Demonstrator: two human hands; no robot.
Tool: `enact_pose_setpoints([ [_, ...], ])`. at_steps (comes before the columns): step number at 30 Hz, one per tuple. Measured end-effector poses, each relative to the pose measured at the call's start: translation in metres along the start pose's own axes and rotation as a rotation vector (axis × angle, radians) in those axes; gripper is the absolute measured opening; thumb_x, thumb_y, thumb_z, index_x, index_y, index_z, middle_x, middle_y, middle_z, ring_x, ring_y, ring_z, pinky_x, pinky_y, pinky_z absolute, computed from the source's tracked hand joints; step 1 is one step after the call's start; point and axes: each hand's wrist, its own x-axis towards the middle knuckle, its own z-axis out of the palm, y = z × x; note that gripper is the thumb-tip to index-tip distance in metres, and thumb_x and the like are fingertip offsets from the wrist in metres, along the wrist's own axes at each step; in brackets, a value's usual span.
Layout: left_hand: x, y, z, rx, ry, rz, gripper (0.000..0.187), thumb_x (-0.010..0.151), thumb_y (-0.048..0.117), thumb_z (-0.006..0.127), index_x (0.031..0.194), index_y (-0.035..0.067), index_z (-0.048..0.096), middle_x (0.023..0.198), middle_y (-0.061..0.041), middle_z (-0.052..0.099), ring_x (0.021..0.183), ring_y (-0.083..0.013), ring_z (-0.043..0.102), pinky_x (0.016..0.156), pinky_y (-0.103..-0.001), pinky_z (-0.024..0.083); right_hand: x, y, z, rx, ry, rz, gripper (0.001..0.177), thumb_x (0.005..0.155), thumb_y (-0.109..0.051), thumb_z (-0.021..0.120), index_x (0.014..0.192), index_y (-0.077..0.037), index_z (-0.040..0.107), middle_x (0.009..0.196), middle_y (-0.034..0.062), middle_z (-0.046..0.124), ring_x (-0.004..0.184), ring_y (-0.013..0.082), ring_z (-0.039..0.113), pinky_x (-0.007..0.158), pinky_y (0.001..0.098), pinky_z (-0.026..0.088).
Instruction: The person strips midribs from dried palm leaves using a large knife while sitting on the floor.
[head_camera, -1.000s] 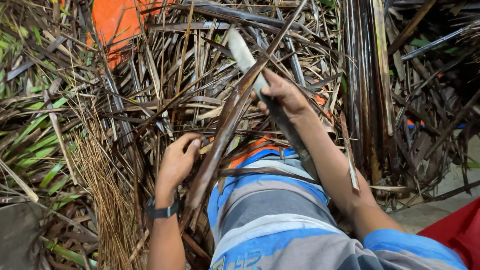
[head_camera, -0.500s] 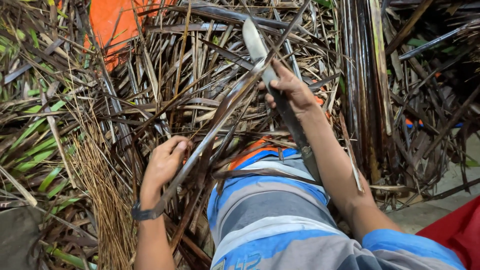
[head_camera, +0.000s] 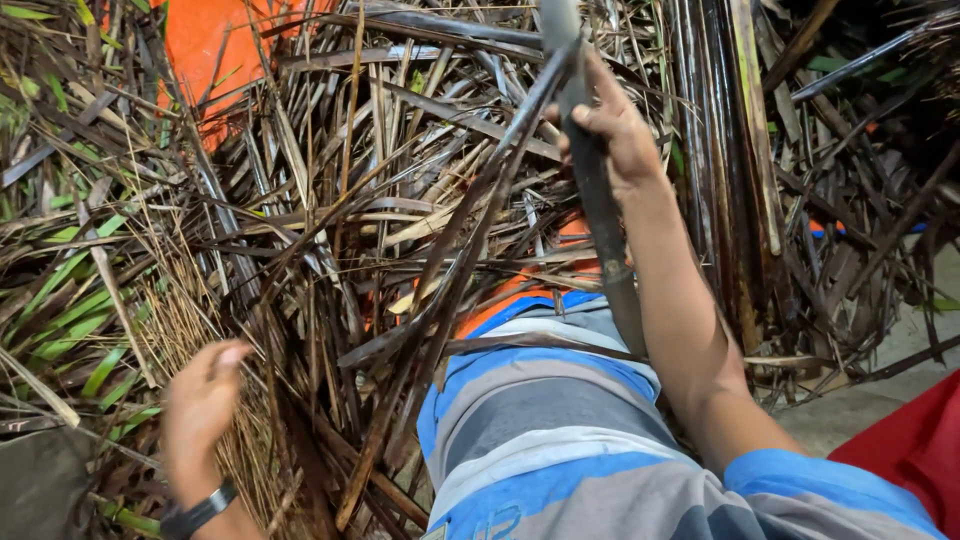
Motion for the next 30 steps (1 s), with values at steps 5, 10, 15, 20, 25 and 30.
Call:
enact_pose_setpoints([
  [5, 0.004, -0.071, -0.004, -0.199, 0.126, 0.19, 0.025, 0.117, 0.017, 0.045, 0.125, 0.007, 0.067, 0.085, -0.01, 0.058, 0.063, -0.0206, 0.042, 0.055, -0.035, 0.036, 0.026, -0.025, -0.011, -0.16, 0.042, -0.128, 0.074, 0.096, 0.003, 0.053, 0.161, -0.022, 0.029, 0.118, 0.0242, 0.064, 0.066, 0.0169, 0.066, 0.059, 0.0235, 0.058],
  [10, -0.019, -0.022, 0.012, -0.395, 0.048, 0.289, 0.026, 0.116, 0.021, 0.047, 0.116, 0.004, 0.066, 0.073, -0.008, 0.054, 0.058, -0.0179, 0.043, 0.051, -0.034, 0.033, 0.052, -0.044, -0.011, -0.489, 0.221, -0.222, 0.009, 0.089, -0.012, 0.057, 0.088, -0.004, 0.06, 0.075, 0.0135, 0.071, 0.065, 0.0218, 0.075, 0.062, 0.0335, 0.067],
  [15, -0.014, 0.021, 0.044, -0.264, -0.155, 0.443, 0.027, 0.109, 0.017, 0.045, 0.117, 0.004, 0.066, 0.081, -0.007, 0.063, 0.066, -0.0173, 0.058, 0.054, -0.028, 0.05, 0.046, -0.05, -0.027, -0.469, 0.214, -0.231, 0.008, 0.092, -0.012, 0.058, 0.099, -0.008, 0.057, 0.078, 0.0162, 0.071, 0.065, 0.0252, 0.074, 0.061, 0.0356, 0.066],
  [20, -0.031, 0.055, 0.063, -0.32, -0.168, 0.435, 0.025, 0.107, 0.021, 0.049, 0.111, 0.01, 0.071, 0.072, -0.003, 0.062, 0.058, -0.014, 0.052, 0.052, -0.028, 0.041, 0.041, -0.052, -0.043, -0.439, 0.19, -0.243, 0.016, 0.094, -0.013, 0.06, 0.109, -0.012, 0.054, 0.082, 0.0189, 0.071, 0.064, 0.0286, 0.073, 0.06, 0.0378, 0.066],
  [25, -0.045, 0.064, 0.064, -0.44, 0.028, 0.304, 0.023, 0.112, 0.013, 0.044, 0.117, 0.011, 0.066, 0.083, -0.004, 0.063, 0.053, -0.0119, 0.04, 0.041, -0.026, 0.032, 0.042, -0.053, -0.061, -0.417, 0.148, -0.25, 0.026, 0.096, -0.013, 0.062, 0.12, -0.015, 0.051, 0.085, 0.0217, 0.07, 0.064, 0.0321, 0.073, 0.059, 0.0399, 0.065],
  [30, -0.053, 0.056, 0.066, -0.57, 0.116, 0.383, 0.025, 0.113, 0.027, 0.043, 0.114, 0.01, 0.061, 0.082, -0.001, 0.061, 0.066, -0.0125, 0.056, 0.052, -0.025, 0.045, 0.046, -0.056, -0.072, -0.385, 0.092, -0.255, 0.035, 0.099, -0.014, 0.063, 0.13, -0.019, 0.048, 0.088, 0.0244, 0.07, 0.064, 0.0355, 0.072, 0.058, 0.0421, 0.064],
])
